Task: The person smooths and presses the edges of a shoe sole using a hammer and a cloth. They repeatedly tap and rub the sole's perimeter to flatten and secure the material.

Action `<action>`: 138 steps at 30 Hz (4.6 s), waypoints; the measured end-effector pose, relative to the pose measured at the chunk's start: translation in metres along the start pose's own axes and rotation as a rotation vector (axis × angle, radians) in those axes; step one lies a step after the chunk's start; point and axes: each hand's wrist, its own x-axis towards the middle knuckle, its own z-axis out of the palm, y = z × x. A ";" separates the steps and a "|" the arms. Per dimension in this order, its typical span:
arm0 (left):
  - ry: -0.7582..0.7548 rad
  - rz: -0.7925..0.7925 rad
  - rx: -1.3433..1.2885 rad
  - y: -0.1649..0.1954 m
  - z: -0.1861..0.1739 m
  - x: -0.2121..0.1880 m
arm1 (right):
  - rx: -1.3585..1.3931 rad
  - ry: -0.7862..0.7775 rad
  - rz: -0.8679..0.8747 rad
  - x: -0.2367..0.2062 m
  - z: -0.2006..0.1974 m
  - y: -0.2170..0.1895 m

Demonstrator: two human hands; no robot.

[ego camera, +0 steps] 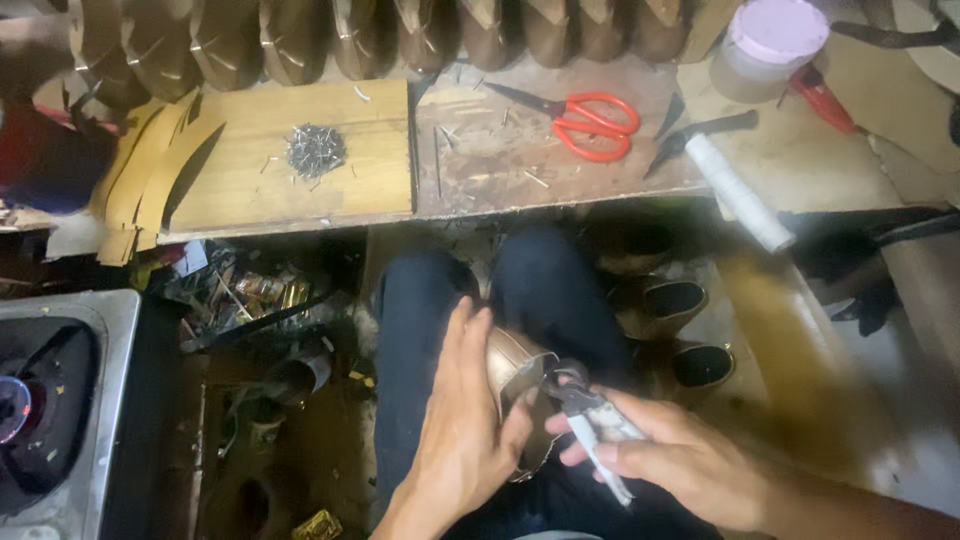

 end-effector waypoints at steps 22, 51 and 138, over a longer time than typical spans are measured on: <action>0.058 -0.009 0.033 0.002 -0.003 0.005 | 0.328 0.422 0.016 0.027 0.037 -0.016; 0.101 0.044 0.033 0.002 -0.005 0.003 | -0.146 0.236 0.314 0.022 0.003 -0.061; -0.515 -0.594 -0.017 -0.096 -0.066 0.059 | 0.381 0.827 -0.376 0.099 -0.021 0.108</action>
